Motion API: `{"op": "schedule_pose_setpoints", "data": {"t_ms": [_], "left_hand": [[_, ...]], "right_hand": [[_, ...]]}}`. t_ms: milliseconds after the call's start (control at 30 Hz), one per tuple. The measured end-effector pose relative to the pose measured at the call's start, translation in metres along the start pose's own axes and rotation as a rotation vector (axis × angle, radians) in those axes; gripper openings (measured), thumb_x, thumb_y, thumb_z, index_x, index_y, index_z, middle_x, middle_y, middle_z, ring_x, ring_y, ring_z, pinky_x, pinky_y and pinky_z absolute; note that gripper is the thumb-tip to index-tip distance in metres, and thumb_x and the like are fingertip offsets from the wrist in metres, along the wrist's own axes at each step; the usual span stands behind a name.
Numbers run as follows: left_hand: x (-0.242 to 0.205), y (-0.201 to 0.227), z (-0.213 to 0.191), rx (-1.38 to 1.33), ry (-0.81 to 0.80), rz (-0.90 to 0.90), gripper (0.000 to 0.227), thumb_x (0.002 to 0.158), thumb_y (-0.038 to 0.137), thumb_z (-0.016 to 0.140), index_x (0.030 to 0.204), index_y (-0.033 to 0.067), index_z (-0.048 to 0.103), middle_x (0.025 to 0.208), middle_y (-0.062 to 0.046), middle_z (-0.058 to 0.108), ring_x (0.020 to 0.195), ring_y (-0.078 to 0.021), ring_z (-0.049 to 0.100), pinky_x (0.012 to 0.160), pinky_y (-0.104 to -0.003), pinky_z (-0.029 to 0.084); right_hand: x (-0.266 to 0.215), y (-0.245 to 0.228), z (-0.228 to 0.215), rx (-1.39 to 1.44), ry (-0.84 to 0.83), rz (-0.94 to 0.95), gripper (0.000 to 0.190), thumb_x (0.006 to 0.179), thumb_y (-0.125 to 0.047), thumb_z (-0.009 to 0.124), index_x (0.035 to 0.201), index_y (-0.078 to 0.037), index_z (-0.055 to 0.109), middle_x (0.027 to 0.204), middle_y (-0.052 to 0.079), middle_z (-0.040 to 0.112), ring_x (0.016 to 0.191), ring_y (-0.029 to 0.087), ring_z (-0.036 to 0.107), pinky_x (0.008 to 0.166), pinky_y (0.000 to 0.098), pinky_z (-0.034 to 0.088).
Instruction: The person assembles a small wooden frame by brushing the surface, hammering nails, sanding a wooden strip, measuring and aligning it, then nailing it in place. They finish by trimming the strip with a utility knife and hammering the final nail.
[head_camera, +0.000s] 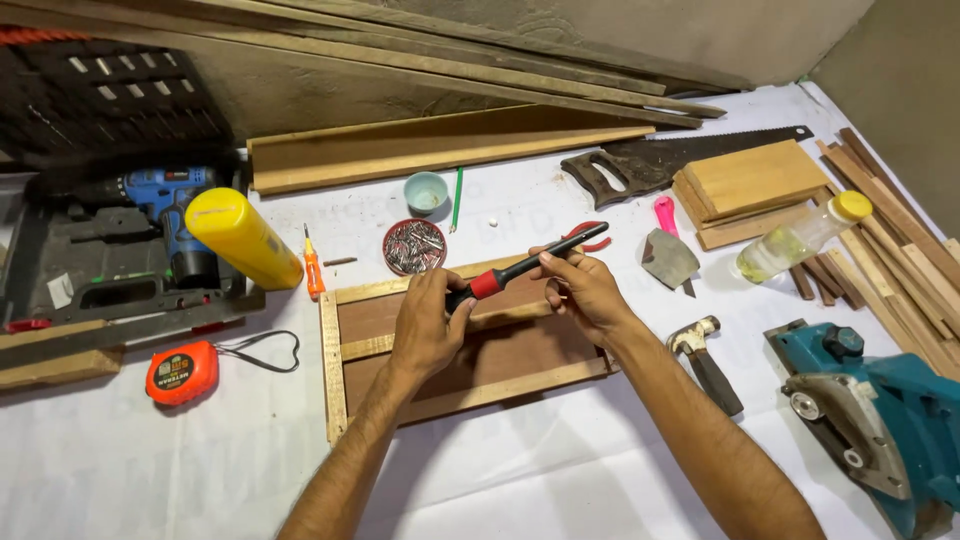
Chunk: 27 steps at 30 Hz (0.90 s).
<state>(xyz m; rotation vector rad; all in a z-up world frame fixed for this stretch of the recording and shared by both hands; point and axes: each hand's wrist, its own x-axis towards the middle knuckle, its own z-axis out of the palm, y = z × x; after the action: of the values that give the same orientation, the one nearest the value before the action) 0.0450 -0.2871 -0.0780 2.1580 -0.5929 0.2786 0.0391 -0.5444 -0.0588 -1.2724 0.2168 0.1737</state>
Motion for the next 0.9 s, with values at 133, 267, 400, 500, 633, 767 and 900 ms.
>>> {"op": "schedule_pose_setpoints", "data": {"t_ms": [133, 267, 400, 500, 633, 767, 900], "left_hand": [[0.039, 0.004, 0.005, -0.072, -0.033, -0.071, 0.032, 0.092, 0.015, 0.073, 0.118, 0.0015, 0.060, 0.099, -0.014, 0.064, 0.092, -0.0274, 0.062, 0.076, -0.042, 0.054], [0.075, -0.006, 0.031, -0.026, -0.065, -0.065, 0.040, 0.094, 0.016, 0.071, 0.130, 0.0025, 0.061, 0.102, -0.016, 0.064, 0.094, -0.0288, 0.063, 0.083, -0.044, 0.053], [0.107, -0.024, 0.060, 0.047, -0.095, -0.098, 0.042, 0.093, 0.016, 0.071, 0.132, 0.0025, 0.062, 0.104, -0.018, 0.064, 0.097, -0.0319, 0.061, 0.086, -0.046, 0.052], [0.130, -0.040, 0.081, 0.142, -0.198, -0.144, 0.043, 0.092, 0.020, 0.071, 0.130, 0.0018, 0.062, 0.104, -0.017, 0.066, 0.099, -0.0308, 0.060, 0.086, -0.047, 0.052], [0.148, -0.055, 0.102, 0.190, -0.232, -0.156, 0.043, 0.092, 0.023, 0.072, 0.128, 0.0022, 0.065, 0.103, -0.017, 0.067, 0.100, -0.0314, 0.060, 0.090, -0.047, 0.052], [0.155, -0.053, 0.111, 0.232, -0.306, -0.245, 0.045, 0.091, 0.026, 0.072, 0.129, 0.0029, 0.064, 0.105, -0.016, 0.064, 0.098, -0.0294, 0.058, 0.084, -0.046, 0.053], [0.153, -0.036, 0.104, 0.256, -0.201, -0.136, 0.044, 0.090, 0.030, 0.076, 0.124, 0.0029, 0.067, 0.110, -0.018, 0.060, 0.100, -0.0300, 0.056, 0.081, -0.045, 0.054]], "right_hand": [[0.031, -0.026, 0.006, 0.004, 0.019, 0.056, 0.039, 0.095, -0.026, 0.069, 0.127, -0.004, 0.069, 0.090, 0.004, 0.072, 0.056, 0.005, 0.057, 0.046, 0.0178, 0.045], [0.073, -0.028, 0.007, -0.179, 0.087, 0.057, 0.037, 0.094, -0.022, 0.071, 0.124, -0.002, 0.068, 0.085, 0.003, 0.071, 0.057, 0.007, 0.059, 0.044, 0.0205, 0.042], [0.111, -0.031, 0.007, -0.330, 0.106, 0.078, 0.040, 0.093, -0.021, 0.075, 0.123, 0.004, 0.065, 0.085, 0.003, 0.068, 0.066, 0.006, 0.064, 0.047, 0.0210, 0.048], [0.133, -0.036, 0.003, -0.439, 0.160, 0.111, 0.051, 0.088, -0.015, 0.075, 0.133, 0.003, 0.060, 0.092, 0.011, 0.073, 0.057, 0.015, 0.060, 0.038, 0.0288, 0.041], [0.172, -0.007, -0.025, -0.383, 0.184, 0.086, 0.072, 0.085, -0.010, 0.078, 0.146, 0.005, 0.042, 0.114, 0.016, 0.072, 0.070, 0.011, 0.070, 0.051, 0.0216, 0.054], [0.174, 0.000, -0.041, -0.341, 0.216, 0.059, 0.071, 0.086, -0.010, 0.078, 0.146, 0.005, 0.044, 0.133, 0.018, 0.065, 0.070, 0.009, 0.068, 0.052, 0.0202, 0.055], [0.165, 0.003, -0.059, -0.314, 0.179, -0.052, 0.052, 0.087, -0.013, 0.079, 0.132, 0.004, 0.063, 0.119, 0.010, 0.074, 0.065, 0.005, 0.063, 0.048, 0.0197, 0.050]]}}
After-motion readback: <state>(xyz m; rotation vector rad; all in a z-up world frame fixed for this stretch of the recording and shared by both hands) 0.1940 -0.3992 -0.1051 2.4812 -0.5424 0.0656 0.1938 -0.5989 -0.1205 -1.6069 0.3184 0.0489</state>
